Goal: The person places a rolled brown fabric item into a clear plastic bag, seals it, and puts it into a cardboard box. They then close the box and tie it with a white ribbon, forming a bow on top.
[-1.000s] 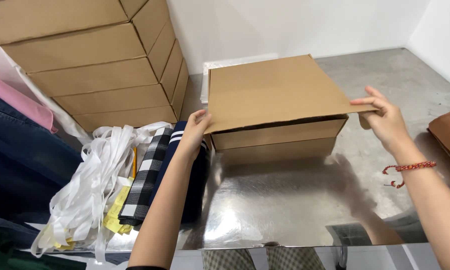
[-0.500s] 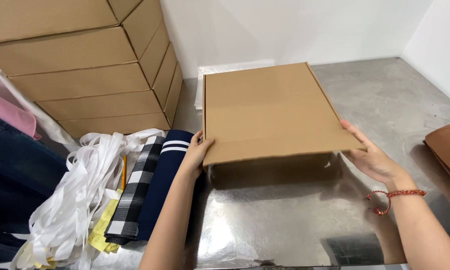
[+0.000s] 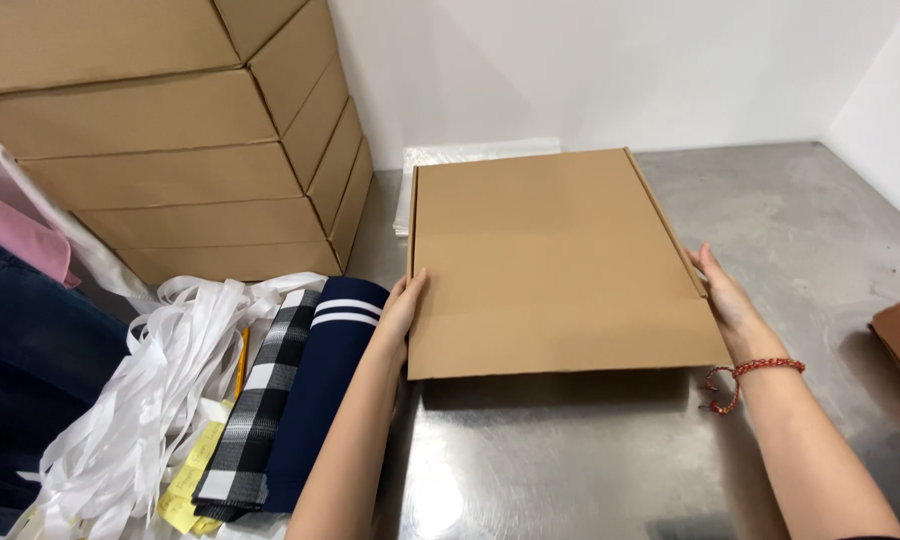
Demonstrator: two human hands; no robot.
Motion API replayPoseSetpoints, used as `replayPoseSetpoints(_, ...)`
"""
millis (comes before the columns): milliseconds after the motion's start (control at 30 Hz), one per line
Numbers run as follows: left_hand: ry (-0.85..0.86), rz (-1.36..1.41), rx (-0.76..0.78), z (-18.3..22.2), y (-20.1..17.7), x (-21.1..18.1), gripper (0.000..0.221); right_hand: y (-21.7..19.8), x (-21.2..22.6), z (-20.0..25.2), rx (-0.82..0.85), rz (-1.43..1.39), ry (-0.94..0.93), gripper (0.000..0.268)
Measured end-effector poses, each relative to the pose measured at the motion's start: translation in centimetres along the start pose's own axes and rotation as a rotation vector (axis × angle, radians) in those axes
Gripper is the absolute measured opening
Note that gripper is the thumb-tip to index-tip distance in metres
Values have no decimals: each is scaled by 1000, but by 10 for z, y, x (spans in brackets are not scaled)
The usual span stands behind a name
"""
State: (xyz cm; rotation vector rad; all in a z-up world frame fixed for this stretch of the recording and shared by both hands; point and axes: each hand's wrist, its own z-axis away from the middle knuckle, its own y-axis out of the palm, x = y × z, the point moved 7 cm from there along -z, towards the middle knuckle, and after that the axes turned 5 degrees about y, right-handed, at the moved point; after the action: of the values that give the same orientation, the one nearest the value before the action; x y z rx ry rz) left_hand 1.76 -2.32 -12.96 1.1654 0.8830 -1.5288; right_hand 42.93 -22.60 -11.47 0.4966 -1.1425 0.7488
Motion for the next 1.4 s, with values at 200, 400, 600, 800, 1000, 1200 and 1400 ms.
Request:
replayPoseSetpoints(200, 45, 115, -7, 4, 5, -9, 69, -16, -9, -41, -15, -1, -79, 56)
replayPoseSetpoints(400, 66, 151, 10, 27, 11, -24, 63, -26, -8, -47, 102, -16, -141, 60)
replayPoseSetpoints(600, 158, 195, 132, 57, 16, -28, 60, -82, -4, 0, -32, -31, -165, 46)
replayPoseSetpoints(800, 85, 110, 225, 150, 15, -40, 70, -69, 39, 158, -149, 110, -167, 69)
replayPoseSetpoints(1000, 77, 117, 273, 194, 8, -33, 71, -93, 5, 181, -77, -27, -163, 59)
replayPoseSetpoints(1200, 167, 119, 293, 208, 8, -40, 90, -133, -38, 134, -21, -276, -219, 57)
replayPoseSetpoints(1400, 377, 231, 278, 197, 9, -80, 79, -85, 36, 187, 44, -260, -399, 77)
